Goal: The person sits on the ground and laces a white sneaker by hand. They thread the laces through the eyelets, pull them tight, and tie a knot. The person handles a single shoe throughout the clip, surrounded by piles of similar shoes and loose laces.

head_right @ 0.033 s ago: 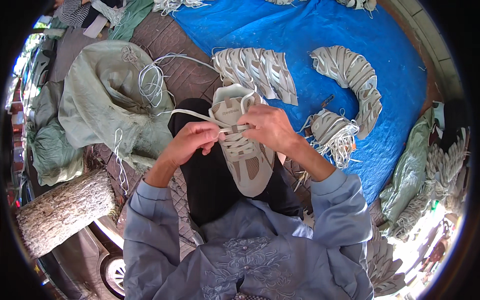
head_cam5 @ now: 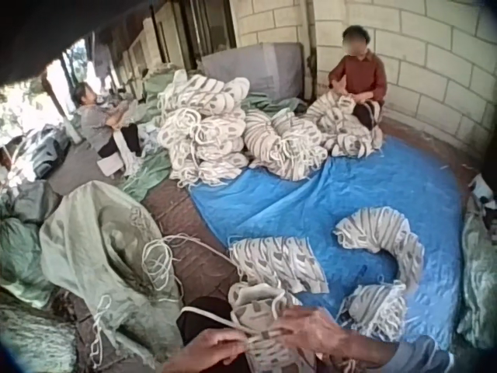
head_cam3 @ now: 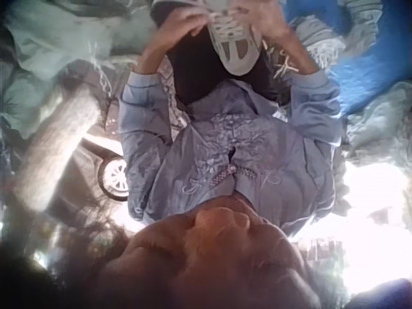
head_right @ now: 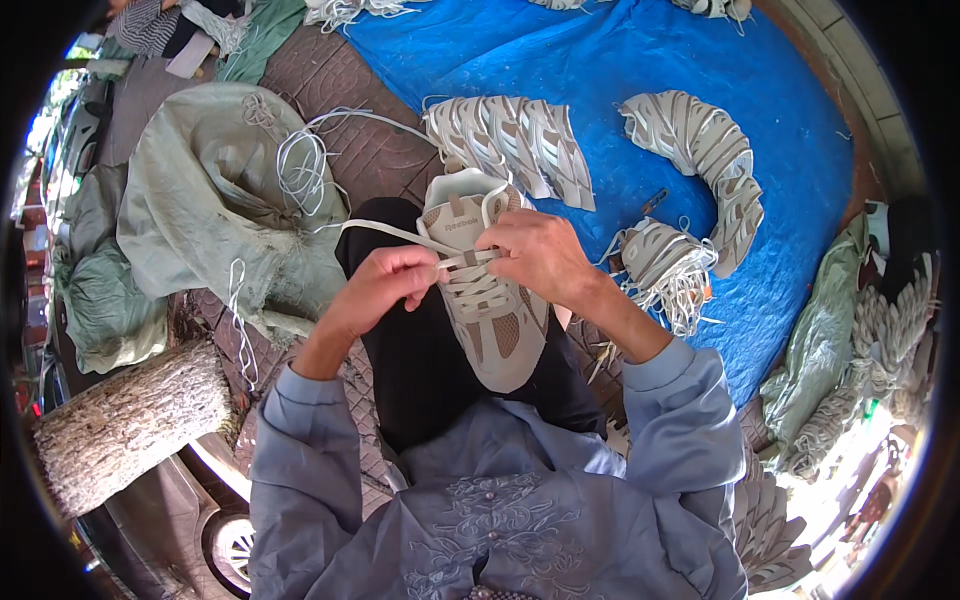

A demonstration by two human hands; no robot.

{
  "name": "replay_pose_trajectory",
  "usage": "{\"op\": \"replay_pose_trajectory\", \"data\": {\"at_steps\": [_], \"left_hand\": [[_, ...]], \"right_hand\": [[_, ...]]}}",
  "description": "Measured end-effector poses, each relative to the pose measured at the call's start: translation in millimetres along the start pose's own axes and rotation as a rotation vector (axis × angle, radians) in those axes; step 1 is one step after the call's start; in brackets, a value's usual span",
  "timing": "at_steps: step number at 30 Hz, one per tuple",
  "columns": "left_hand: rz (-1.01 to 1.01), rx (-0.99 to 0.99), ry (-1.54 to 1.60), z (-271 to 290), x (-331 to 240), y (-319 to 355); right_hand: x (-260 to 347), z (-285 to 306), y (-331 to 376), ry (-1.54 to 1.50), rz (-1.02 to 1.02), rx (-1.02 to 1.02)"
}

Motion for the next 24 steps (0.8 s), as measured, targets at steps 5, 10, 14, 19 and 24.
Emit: {"op": "replay_pose_trajectory", "data": {"at_steps": [5, 10, 14, 19, 24], "left_hand": [[-0.597, -0.152, -0.664, -17, 0, 7], [-0.158, -0.004, -0.455, -11, 7, -6], [0.132, 0.099, 0.081, -4, 6, -14], [0.042, -0.14, -0.238, -6, -4, -7], [-0.62, -0.51, -0.66, -21, -12, 12]], "right_hand": [[5, -11, -7, 0.394, -0.035, 0.135], [2, -18, -22, 0.445, -0.004, 0.298], [3, -19, -17, 0.383, 0.114, 0.083], [32, -8, -10, 0.552, 0.361, -0.196], [42, -7, -10, 0.653, 0.431, -0.235]]}}
Point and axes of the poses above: each hand's wrist, its own y-axis away from the middle knuckle, its own z-axis out of the back of the hand, x = y × z, the point moved 5 cm from there along -y, towards the middle knuckle, and after that the axes turned 11 degrees about y, right-handed, at the moved point
